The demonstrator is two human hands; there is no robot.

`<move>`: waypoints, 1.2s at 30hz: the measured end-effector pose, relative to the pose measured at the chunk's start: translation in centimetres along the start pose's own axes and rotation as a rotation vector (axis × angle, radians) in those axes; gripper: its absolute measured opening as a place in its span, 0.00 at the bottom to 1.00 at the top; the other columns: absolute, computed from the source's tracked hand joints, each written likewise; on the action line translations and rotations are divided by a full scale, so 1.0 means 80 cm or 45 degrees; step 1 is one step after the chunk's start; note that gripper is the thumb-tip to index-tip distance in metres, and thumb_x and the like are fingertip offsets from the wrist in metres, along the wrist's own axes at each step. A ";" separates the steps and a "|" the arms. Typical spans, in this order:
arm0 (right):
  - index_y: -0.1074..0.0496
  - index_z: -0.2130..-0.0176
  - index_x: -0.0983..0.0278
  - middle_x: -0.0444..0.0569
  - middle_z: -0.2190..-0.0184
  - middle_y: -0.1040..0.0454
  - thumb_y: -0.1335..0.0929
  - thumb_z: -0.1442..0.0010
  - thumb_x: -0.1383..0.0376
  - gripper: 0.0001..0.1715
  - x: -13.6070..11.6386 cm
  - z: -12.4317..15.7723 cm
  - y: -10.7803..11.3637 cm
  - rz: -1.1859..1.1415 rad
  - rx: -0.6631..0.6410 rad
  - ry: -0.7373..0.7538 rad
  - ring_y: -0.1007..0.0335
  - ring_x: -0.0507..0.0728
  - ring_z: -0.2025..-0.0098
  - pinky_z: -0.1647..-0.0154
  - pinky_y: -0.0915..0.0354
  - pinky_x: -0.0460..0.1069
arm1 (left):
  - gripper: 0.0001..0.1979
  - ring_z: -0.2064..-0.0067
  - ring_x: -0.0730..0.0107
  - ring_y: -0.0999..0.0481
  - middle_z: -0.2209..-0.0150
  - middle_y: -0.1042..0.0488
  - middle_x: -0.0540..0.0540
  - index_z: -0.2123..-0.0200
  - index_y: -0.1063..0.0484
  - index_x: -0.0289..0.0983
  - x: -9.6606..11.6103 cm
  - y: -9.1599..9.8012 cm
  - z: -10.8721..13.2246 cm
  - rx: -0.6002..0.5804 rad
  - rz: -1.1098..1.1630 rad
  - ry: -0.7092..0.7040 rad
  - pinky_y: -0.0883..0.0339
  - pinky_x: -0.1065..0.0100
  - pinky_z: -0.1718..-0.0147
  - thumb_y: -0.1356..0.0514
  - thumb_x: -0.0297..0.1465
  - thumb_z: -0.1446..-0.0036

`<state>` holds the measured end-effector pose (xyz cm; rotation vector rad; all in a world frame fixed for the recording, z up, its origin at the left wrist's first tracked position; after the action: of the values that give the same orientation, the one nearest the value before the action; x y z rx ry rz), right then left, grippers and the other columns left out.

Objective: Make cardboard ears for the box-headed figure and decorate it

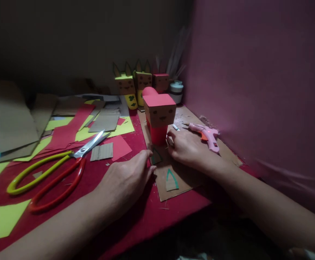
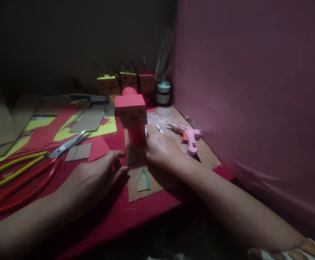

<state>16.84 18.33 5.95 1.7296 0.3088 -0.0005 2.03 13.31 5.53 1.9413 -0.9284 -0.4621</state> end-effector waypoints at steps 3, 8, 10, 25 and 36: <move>0.25 0.50 0.68 0.60 0.64 0.18 0.33 0.42 0.68 0.20 0.015 -0.002 0.007 -0.027 0.039 -0.111 0.24 0.64 0.66 0.71 0.42 0.52 | 0.10 0.83 0.67 0.27 0.76 0.26 0.51 0.53 0.32 0.33 0.001 0.000 -0.001 0.018 -0.022 -0.033 0.39 0.70 0.85 0.50 0.30 0.29; 0.25 0.46 0.66 0.51 0.71 0.23 0.37 0.40 0.70 0.24 0.051 0.038 0.052 -0.123 0.230 -0.283 0.32 0.58 0.73 0.70 0.39 0.53 | 0.09 0.83 0.70 0.29 0.74 0.25 0.50 0.54 0.32 0.33 0.000 0.000 -0.001 0.042 0.040 -0.068 0.38 0.71 0.86 0.50 0.31 0.28; 0.21 0.57 0.62 0.46 0.75 0.28 0.35 0.40 0.65 0.15 0.064 0.071 0.069 -0.484 0.320 -0.347 0.41 0.53 0.79 0.76 0.44 0.51 | 0.10 0.82 0.71 0.28 0.73 0.24 0.49 0.53 0.32 0.32 0.001 0.007 0.000 0.113 0.075 -0.080 0.37 0.72 0.85 0.50 0.31 0.28; 0.17 0.72 0.63 0.41 0.83 0.35 0.22 0.48 0.60 0.09 0.022 0.136 0.012 -2.281 -0.237 -0.298 0.43 0.47 0.82 0.82 0.48 0.42 | 0.09 0.72 0.75 0.29 0.64 0.30 0.48 0.54 0.32 0.35 0.041 0.017 0.008 0.066 0.381 -0.224 0.36 0.74 0.77 0.51 0.28 0.26; 0.30 0.77 0.63 0.42 0.82 0.35 0.34 0.32 0.44 0.32 -0.031 0.130 -0.025 -2.101 -0.365 -0.093 0.41 0.49 0.78 0.76 0.46 0.47 | 0.13 0.68 0.71 0.28 0.66 0.29 0.49 0.64 0.30 0.38 0.053 0.019 -0.005 -0.446 0.940 -0.062 0.30 0.72 0.67 0.51 0.31 0.27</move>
<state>15.85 8.08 2.50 0.7802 1.4922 -1.1344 4.37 9.87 7.20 1.1669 -1.4001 -0.2117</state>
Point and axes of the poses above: each hand's wrist, its own z-axis away from the middle knuckle, its own y-axis out of the back of the hand, x = y × z, the point moved 8 cm from there along -z, towards the middle knuckle
